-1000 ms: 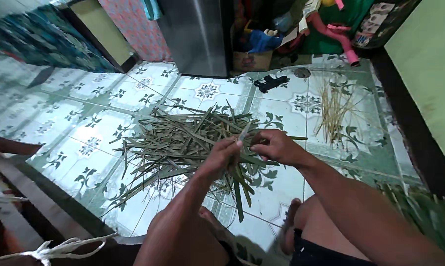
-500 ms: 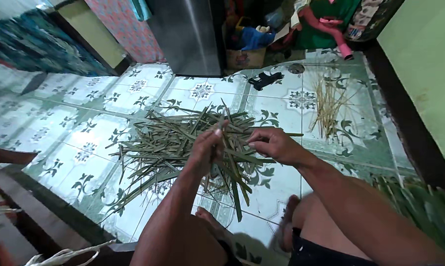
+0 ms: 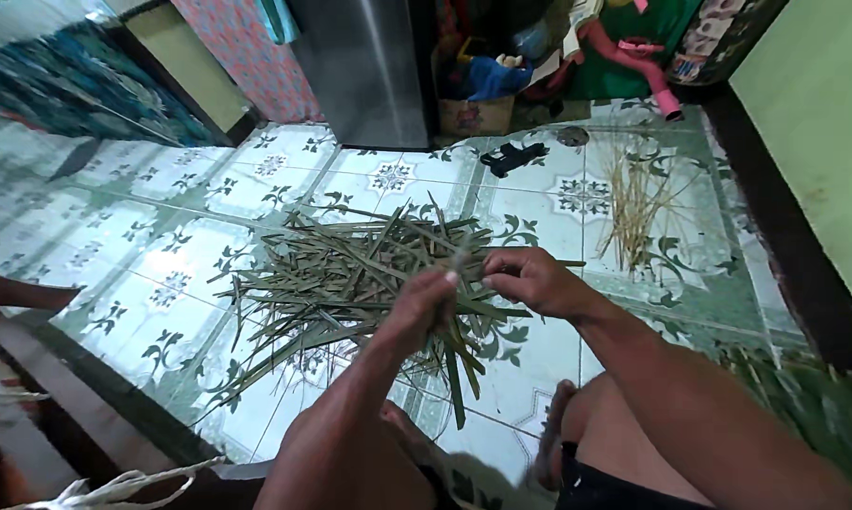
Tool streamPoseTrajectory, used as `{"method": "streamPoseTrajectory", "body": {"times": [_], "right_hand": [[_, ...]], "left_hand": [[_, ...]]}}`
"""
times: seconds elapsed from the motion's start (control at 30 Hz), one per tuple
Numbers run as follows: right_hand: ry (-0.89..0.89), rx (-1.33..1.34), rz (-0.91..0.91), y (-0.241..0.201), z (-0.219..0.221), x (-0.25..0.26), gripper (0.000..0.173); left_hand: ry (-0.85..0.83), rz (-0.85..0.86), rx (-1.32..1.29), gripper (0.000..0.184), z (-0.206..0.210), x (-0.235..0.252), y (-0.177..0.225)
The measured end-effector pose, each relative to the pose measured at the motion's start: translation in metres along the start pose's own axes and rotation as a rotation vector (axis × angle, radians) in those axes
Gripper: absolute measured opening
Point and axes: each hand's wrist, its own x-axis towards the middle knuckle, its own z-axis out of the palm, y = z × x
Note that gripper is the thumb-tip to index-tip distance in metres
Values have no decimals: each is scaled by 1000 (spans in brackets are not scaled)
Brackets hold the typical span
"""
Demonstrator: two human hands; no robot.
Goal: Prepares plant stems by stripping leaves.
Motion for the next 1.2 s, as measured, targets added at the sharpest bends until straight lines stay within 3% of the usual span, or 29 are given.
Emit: {"method": "streamPoseTrajectory", "body": {"times": [0.07,0.2,0.27,0.47,0.63,0.8,0.97,1.13,1.2], "right_hand": [[1,-26,-22,-1,-2,-1,12],[-12,-73,-43,2,-11,-6,15],[-11,-72,-32,3,-12,-6,14],[52,5,-9,-3,7,1,9],[42,-2,-39,1,-2,-3,9],[20,70,33,-1,0,-2,7],[-55,77,26,4,-15,-5,15],[-91,44,-11,6,-13,-3,16],[-126,5,-36,8,-23,-6,18]], "left_hand": [[-4,13,9,38,1,0,6],[93,255,-149,45,-42,-6,38],[131,299,-215,45,-53,-7,41],[1,-16,-17,39,5,-2,5],[13,201,-173,47,-33,-6,26],[-29,20,-85,43,-4,-3,11],[41,261,-197,45,-45,-7,42],[-80,26,-89,44,-13,-6,14],[-84,104,-113,44,-22,-10,29]]}}
